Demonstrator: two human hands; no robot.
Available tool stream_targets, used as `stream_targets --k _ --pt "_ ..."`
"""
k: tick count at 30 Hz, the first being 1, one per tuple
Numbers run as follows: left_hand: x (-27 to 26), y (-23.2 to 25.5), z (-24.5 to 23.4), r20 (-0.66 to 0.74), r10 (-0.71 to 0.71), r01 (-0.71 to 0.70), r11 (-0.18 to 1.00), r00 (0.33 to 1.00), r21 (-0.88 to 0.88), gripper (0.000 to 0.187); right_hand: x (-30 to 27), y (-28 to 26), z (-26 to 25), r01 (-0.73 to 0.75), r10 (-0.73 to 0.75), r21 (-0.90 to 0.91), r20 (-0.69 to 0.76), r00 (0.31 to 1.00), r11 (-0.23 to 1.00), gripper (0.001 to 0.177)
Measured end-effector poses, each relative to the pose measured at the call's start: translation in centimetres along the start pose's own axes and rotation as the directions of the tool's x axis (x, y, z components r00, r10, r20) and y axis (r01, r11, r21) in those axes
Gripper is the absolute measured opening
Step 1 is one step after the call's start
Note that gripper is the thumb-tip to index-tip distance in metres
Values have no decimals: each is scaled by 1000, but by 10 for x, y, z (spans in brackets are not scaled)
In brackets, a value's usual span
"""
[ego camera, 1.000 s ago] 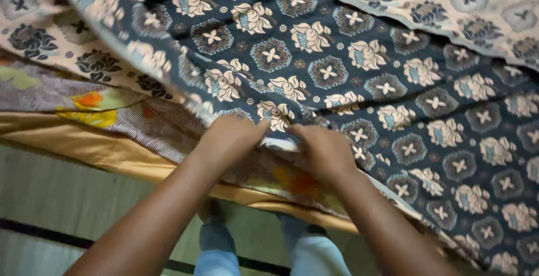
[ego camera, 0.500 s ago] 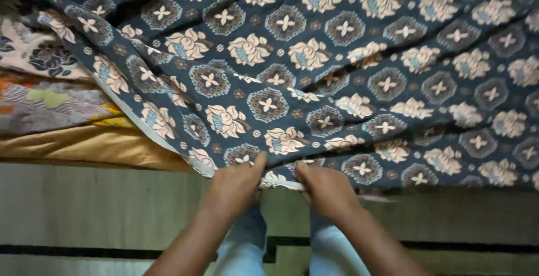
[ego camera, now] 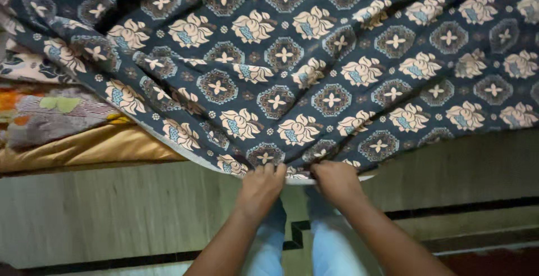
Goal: The person unfolds a bedsheet and spreads it across the surface of a bed, smoothing the fabric by hand and tucking the edges under the mattress.
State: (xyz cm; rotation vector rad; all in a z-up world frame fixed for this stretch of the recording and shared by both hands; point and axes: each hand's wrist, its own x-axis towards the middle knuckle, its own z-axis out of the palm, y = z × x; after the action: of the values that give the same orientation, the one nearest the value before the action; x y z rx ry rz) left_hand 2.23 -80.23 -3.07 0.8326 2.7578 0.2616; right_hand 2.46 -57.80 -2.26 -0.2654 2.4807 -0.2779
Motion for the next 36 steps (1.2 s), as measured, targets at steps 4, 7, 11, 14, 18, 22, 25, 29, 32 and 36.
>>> stream_targets --k 4,7,11,14,18,22,25,29,32,36 --pt "-12 3 12 1 -10 10 999 1000 43 16 -14 -5 11 -47 47 12 -20 999 999 25" --pt "-17 4 20 57 -92 91 996 994 12 15 -14 -5 17 6 5 58 -189 982 998 30" --pt "-15 2 35 81 -131 127 991 988 49 12 -9 3 14 38 -39 -9 -97 995 999 42" --pt "-17 -9 36 83 -147 147 989 986 6 19 -3 8 11 80 -86 -74 -84 993 994 59" --pt "-9 -23 5 115 -60 84 973 992 -214 37 -1 15 -2 35 -38 -20 -135 990 999 50" --pt "-12 -35 -48 -33 -14 -2 900 999 -437 35 -5 -1 -28 53 19 243 -285 958 969 21" --pt "-14 -53 -76 -126 -59 -2 899 990 -437 32 -1 -25 -49 181 -46 278 -432 901 943 17" --pt "-15 -95 -96 -234 -105 27 948 967 -316 42 22 -61 -75 379 -179 253 -571 801 890 16" --pt "-15 -134 -108 -167 -117 80 974 979 -211 68 43 -94 -89 399 -216 261 -530 820 879 17" --pt "-23 -194 -114 -78 -99 84 981 992 -177 92 74 -143 -93 474 -305 199 -545 781 858 18"
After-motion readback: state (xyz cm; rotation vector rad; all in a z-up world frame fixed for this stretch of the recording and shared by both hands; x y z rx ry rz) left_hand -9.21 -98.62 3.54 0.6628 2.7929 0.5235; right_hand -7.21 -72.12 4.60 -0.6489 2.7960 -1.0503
